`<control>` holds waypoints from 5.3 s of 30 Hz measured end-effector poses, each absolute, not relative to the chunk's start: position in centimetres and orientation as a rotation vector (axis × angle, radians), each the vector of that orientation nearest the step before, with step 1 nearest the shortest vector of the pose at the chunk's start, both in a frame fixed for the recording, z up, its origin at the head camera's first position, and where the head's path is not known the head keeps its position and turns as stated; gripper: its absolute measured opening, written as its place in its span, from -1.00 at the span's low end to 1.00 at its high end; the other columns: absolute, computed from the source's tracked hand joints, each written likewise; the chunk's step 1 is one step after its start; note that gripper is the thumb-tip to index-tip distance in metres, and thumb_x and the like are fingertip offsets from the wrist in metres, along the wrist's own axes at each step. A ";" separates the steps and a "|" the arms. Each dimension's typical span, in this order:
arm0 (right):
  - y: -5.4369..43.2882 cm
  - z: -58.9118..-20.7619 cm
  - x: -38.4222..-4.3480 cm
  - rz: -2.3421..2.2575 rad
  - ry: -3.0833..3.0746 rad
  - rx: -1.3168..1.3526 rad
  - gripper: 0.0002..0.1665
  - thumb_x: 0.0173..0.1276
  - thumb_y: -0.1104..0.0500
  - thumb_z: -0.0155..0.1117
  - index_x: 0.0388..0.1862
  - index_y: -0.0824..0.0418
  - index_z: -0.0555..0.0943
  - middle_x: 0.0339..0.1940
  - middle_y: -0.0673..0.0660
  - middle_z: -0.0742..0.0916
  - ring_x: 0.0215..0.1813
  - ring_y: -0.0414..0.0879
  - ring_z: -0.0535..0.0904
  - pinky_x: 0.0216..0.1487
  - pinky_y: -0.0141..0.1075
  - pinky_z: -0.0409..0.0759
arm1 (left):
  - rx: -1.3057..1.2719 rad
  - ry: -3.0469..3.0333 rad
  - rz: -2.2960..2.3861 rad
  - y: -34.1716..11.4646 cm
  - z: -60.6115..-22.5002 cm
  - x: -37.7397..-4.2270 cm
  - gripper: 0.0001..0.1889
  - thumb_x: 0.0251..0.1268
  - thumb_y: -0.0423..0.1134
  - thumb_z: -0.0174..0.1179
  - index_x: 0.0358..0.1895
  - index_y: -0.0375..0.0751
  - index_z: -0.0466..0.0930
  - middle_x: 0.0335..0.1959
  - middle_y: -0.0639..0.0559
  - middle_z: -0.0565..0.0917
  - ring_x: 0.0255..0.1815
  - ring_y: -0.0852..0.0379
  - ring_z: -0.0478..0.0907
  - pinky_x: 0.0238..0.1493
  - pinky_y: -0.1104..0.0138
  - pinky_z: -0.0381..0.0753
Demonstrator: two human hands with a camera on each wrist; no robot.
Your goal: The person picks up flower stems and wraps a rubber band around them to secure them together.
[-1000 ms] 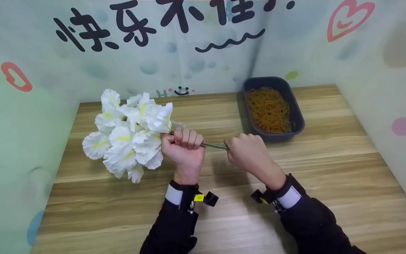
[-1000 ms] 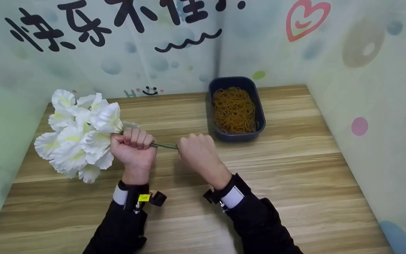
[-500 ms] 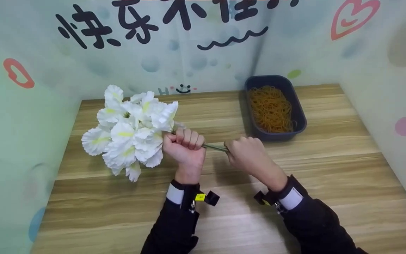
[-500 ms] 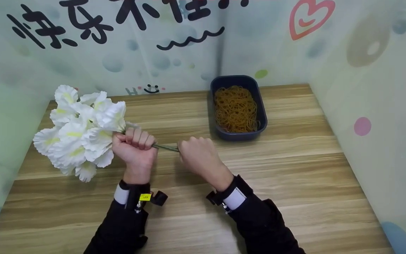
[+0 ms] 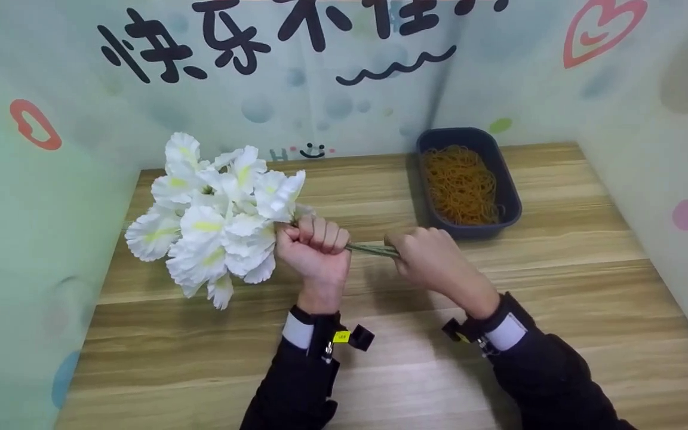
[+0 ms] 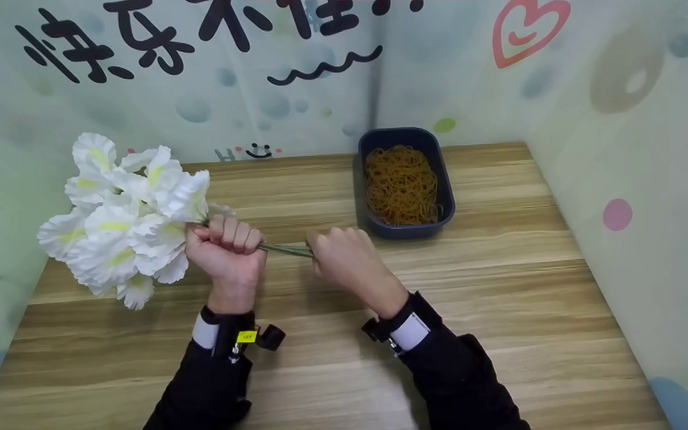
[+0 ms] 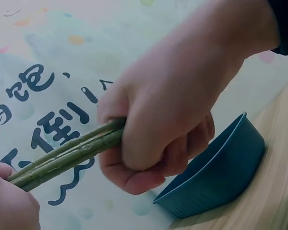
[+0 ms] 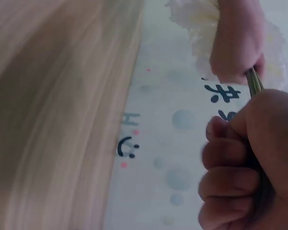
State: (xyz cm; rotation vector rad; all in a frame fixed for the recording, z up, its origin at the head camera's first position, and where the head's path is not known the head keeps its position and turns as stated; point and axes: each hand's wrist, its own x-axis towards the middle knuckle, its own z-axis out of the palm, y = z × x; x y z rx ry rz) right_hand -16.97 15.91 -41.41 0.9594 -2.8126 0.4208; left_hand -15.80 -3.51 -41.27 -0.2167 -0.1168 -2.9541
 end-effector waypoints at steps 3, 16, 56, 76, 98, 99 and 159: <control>17.8 -41.1 -18.4 0.391 -2.848 0.972 -0.87 0.44 0.37 0.26 -0.11 0.27 0.71 -0.45 0.20 0.80 -0.56 0.02 0.61 -0.55 -0.10 0.61 | -0.166 -0.102 -2.919 -3.9 -41.0 -15.7 -0.57 -0.01 -0.26 -0.02 -0.58 0.02 -0.20 -0.70 0.19 -0.10 -0.67 0.27 -0.18 -0.52 0.39 -0.37; 27.0 -41.8 -27.2 0.458 -3.041 0.515 -0.53 0.66 0.30 0.12 0.42 0.48 0.61 0.17 0.56 0.79 0.04 0.42 0.77 0.15 0.33 0.74 | -0.328 0.022 -2.929 -4.4 -40.9 -15.6 -0.52 0.10 -0.25 0.08 -0.58 0.03 -0.16 -0.68 0.20 -0.09 -0.64 0.27 -0.19 -0.52 0.42 -0.34; 27.8 -43.2 -28.5 0.763 -2.937 0.332 -0.68 0.74 0.20 0.28 0.13 0.46 0.77 0.10 0.51 0.84 0.10 0.44 0.79 0.19 0.31 0.71 | -0.144 0.000 -2.931 -4.8 -40.2 -15.8 -0.41 0.55 -0.22 0.17 -0.60 0.04 -0.03 -0.74 0.21 0.04 -0.65 0.28 -0.15 -0.49 0.44 -0.32; 26.5 -39.8 -24.4 1.069 -2.610 0.245 -0.65 0.77 0.13 0.30 0.13 0.44 0.76 0.02 0.38 0.76 -0.19 -0.37 0.47 -0.09 -0.52 0.38 | -0.131 -0.018 -2.935 -4.8 -39.8 -15.7 -0.41 0.52 -0.26 0.17 -0.59 0.03 -0.07 -0.72 0.22 0.00 -0.65 0.29 -0.17 -0.47 0.45 -0.32; 23.7 -35.2 -18.5 0.899 -2.373 1.001 -0.89 0.53 0.43 0.46 -0.03 0.34 0.80 -0.20 0.24 0.87 -0.21 -0.37 0.59 -0.12 -0.64 0.47 | -0.142 -0.029 -2.923 -4.7 -39.8 -15.7 -0.41 0.49 -0.26 0.18 -0.59 0.03 -0.08 -0.71 0.22 -0.01 -0.66 0.28 -0.16 -0.48 0.45 -0.33; 23.7 -35.1 -18.3 0.893 -2.366 1.050 -0.88 0.52 0.43 0.47 -0.03 0.32 0.80 -0.20 0.23 0.87 -0.22 -0.35 0.59 -0.13 -0.62 0.47 | -0.142 -0.028 -2.924 -4.7 -39.8 -15.7 -0.41 0.49 -0.26 0.18 -0.58 0.03 -0.08 -0.71 0.22 -0.01 -0.66 0.29 -0.16 -0.48 0.45 -0.33; 19.7 -36.9 -17.8 1.053 -2.156 1.452 -0.75 0.36 0.49 0.59 -0.03 0.28 0.89 -0.15 0.19 0.88 -0.17 0.01 0.85 0.05 -0.64 0.67 | -0.233 -0.057 -3.085 -3.1 -39.3 -14.6 -0.30 0.31 -0.22 0.41 -0.57 0.03 -0.10 -0.67 0.22 -0.07 -0.66 0.29 -0.17 -0.51 0.45 -0.32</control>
